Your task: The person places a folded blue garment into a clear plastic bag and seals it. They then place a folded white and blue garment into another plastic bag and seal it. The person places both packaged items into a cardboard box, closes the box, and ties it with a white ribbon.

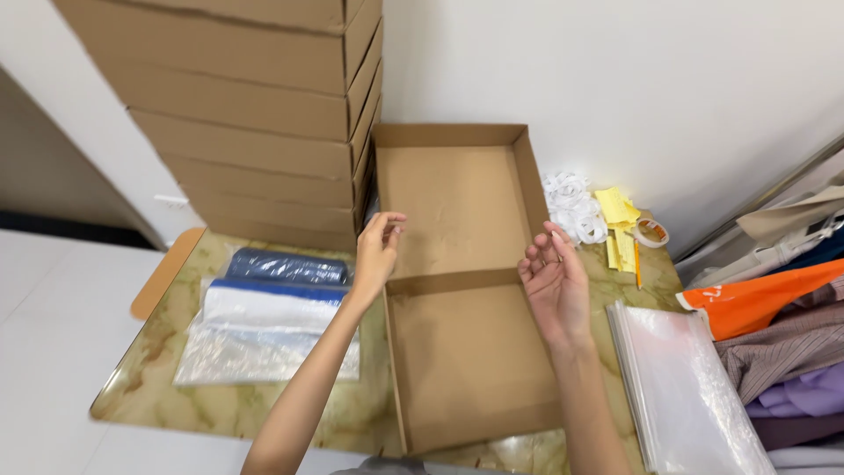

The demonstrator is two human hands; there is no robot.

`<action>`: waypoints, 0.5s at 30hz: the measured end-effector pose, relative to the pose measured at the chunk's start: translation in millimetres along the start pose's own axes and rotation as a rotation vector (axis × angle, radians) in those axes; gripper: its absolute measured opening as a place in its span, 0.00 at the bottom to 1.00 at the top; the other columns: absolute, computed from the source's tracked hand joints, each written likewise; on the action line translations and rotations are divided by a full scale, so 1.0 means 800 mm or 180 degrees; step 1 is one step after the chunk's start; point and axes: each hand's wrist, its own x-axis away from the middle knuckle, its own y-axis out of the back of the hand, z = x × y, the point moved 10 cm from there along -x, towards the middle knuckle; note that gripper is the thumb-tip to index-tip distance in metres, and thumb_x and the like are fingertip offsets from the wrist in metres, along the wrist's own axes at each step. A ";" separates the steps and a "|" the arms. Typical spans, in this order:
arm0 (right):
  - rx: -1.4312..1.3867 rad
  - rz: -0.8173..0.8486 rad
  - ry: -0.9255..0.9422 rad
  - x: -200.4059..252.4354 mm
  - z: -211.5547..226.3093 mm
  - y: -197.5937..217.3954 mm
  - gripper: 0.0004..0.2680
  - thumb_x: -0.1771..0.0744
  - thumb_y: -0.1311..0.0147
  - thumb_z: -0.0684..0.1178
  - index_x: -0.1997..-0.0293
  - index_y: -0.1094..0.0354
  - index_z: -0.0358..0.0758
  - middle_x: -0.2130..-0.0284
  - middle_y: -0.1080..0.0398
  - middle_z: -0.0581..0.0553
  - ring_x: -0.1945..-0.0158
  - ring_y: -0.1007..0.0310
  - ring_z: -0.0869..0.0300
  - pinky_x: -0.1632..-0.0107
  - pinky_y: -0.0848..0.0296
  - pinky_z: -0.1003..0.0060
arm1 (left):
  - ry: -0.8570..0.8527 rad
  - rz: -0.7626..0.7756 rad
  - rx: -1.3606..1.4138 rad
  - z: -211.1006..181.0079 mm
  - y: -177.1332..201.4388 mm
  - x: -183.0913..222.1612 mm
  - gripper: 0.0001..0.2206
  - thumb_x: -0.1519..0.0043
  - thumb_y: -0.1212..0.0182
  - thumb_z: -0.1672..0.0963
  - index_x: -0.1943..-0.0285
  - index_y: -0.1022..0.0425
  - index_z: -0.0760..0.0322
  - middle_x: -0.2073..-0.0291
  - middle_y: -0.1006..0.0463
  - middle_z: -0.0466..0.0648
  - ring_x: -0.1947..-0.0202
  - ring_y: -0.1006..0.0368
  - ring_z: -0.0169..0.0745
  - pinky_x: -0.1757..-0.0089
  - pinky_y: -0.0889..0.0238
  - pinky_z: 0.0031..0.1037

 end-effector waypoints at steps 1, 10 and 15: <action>-0.0004 0.0012 -0.0042 0.014 -0.006 -0.004 0.08 0.30 0.52 0.50 0.45 0.32 0.50 0.61 0.26 0.58 0.57 0.27 0.69 0.53 0.28 0.74 | 0.0028 -0.0024 -0.0024 -0.007 0.010 0.018 0.11 0.34 0.49 0.66 0.52 0.24 0.61 0.54 0.23 0.46 0.54 0.20 0.46 0.54 0.26 0.32; 0.0369 0.0299 0.0206 0.113 -0.040 -0.049 0.08 0.29 0.53 0.49 0.45 0.34 0.45 0.64 0.27 0.52 0.59 0.25 0.67 0.54 0.27 0.75 | 0.0413 -0.0150 -0.0009 -0.044 0.119 0.164 0.07 0.33 0.46 0.62 0.53 0.21 0.62 0.58 0.19 0.48 0.58 0.19 0.43 0.56 0.25 0.32; 0.0693 0.0252 0.0269 0.143 -0.065 -0.072 0.08 0.29 0.52 0.48 0.45 0.34 0.42 0.64 0.28 0.48 0.59 0.26 0.66 0.53 0.28 0.73 | 0.0818 -0.0268 -0.0086 -0.014 0.182 0.199 0.07 0.32 0.45 0.60 0.50 0.22 0.63 0.57 0.17 0.50 0.57 0.19 0.44 0.55 0.26 0.34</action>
